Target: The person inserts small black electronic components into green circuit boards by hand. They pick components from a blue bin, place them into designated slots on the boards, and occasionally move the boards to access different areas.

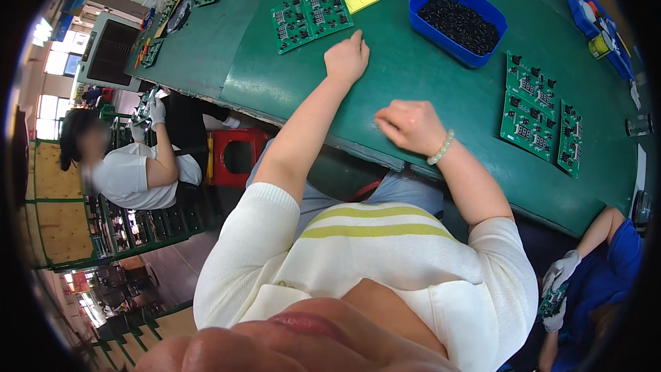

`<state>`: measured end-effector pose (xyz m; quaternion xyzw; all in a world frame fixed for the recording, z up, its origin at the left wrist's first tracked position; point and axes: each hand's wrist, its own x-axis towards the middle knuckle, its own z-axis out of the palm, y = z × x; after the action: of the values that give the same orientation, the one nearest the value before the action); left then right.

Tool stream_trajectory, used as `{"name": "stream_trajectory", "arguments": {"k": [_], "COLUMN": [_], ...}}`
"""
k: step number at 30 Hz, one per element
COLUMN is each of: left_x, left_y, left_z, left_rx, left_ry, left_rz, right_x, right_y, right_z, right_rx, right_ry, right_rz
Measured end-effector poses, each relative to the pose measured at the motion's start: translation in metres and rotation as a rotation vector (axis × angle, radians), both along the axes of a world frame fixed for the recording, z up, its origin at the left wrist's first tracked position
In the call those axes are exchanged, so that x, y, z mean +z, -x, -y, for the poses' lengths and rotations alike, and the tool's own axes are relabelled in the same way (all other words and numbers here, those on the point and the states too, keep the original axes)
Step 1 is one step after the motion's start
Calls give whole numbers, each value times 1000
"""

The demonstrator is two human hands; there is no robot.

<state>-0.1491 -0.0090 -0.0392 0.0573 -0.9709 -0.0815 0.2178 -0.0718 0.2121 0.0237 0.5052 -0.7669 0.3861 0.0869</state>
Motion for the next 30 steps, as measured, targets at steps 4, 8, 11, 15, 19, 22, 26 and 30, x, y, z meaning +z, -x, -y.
{"name": "stream_trajectory", "arguments": {"k": [4,8,11,15,19,22,26,30], "left_x": [0,1,-1,1,3,0,-2,0], "left_y": [-40,-72,-80,-79,-79,-80,-82,-82], "left_z": [0,7,13,8,14,15,18,16], "left_rx": [-71,-113,-119,-113,-110,-131,-186,-175], "left_ry": [1,-38,-47,-113,-152,-166,-180,-181], "left_rz": [-56,-63,-95,-77,-51,-57,-139,-113], "right_x": [3,19,20,6,7,-11,-18,-19], "right_y": [15,41,47,33,18,11,-2,-7], "right_z": [-8,-46,-133,-280,-317,-319,-296,-293], "right_rx": [-248,-641,-1183,-1802,-1865,-1818,-1780,-1791], "right_ry": [20,255,421,-145,-615,-590,-613,-654], "right_rz": [47,-192,-20,-124,569,563,391,391]}}
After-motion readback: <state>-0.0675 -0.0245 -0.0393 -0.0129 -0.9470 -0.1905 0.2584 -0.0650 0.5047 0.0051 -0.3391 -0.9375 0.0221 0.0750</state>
